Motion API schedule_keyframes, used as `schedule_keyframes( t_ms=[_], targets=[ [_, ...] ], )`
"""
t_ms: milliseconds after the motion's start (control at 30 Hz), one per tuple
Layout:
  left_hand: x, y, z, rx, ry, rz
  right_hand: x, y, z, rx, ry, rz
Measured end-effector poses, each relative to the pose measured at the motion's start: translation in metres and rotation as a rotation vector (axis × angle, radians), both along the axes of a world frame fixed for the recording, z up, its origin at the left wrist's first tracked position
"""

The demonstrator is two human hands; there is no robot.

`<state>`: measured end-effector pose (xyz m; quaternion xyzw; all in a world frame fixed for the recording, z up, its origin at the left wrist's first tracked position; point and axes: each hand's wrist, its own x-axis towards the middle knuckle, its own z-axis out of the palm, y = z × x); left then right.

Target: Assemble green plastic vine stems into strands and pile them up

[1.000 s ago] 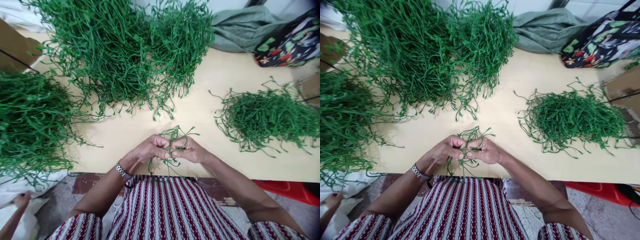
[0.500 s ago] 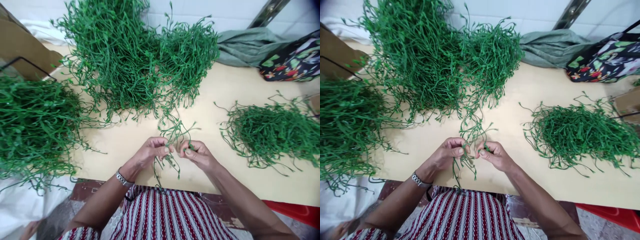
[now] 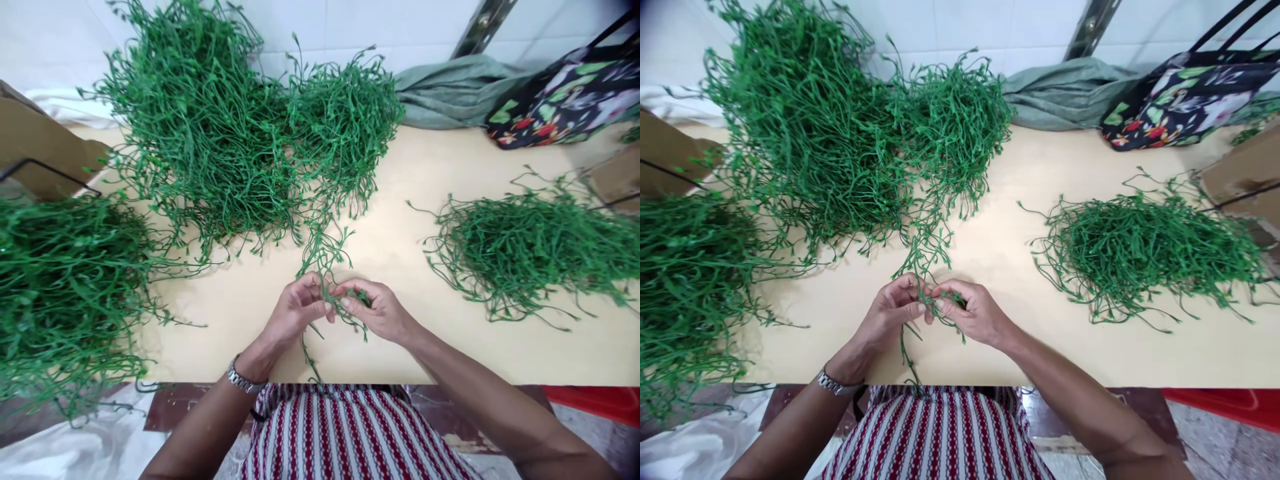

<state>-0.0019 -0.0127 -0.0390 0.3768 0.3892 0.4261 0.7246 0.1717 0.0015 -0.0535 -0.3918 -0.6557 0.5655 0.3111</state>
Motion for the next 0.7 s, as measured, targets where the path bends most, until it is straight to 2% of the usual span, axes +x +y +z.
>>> schedule_keyframes(
  t_ms=[200, 300, 500, 700],
  targets=[
    [0.002, -0.002, 0.006, 0.031, 0.041, -0.029, 0.000, 0.002, 0.003, 0.304, -0.009, -0.019],
    [0.004, -0.003, 0.009, 0.018, 0.098, 0.017, -0.001, 0.000, 0.004, 0.367, -0.043, -0.023],
    [0.007, -0.007, 0.008, -0.018, 0.168, 0.069, -0.001, -0.003, 0.005, 0.323, -0.055, 0.018],
    [0.015, -0.010, 0.004, 0.026, 0.201, 0.192, -0.004, -0.003, 0.001, 0.119, -0.002, 0.009]
  ],
)
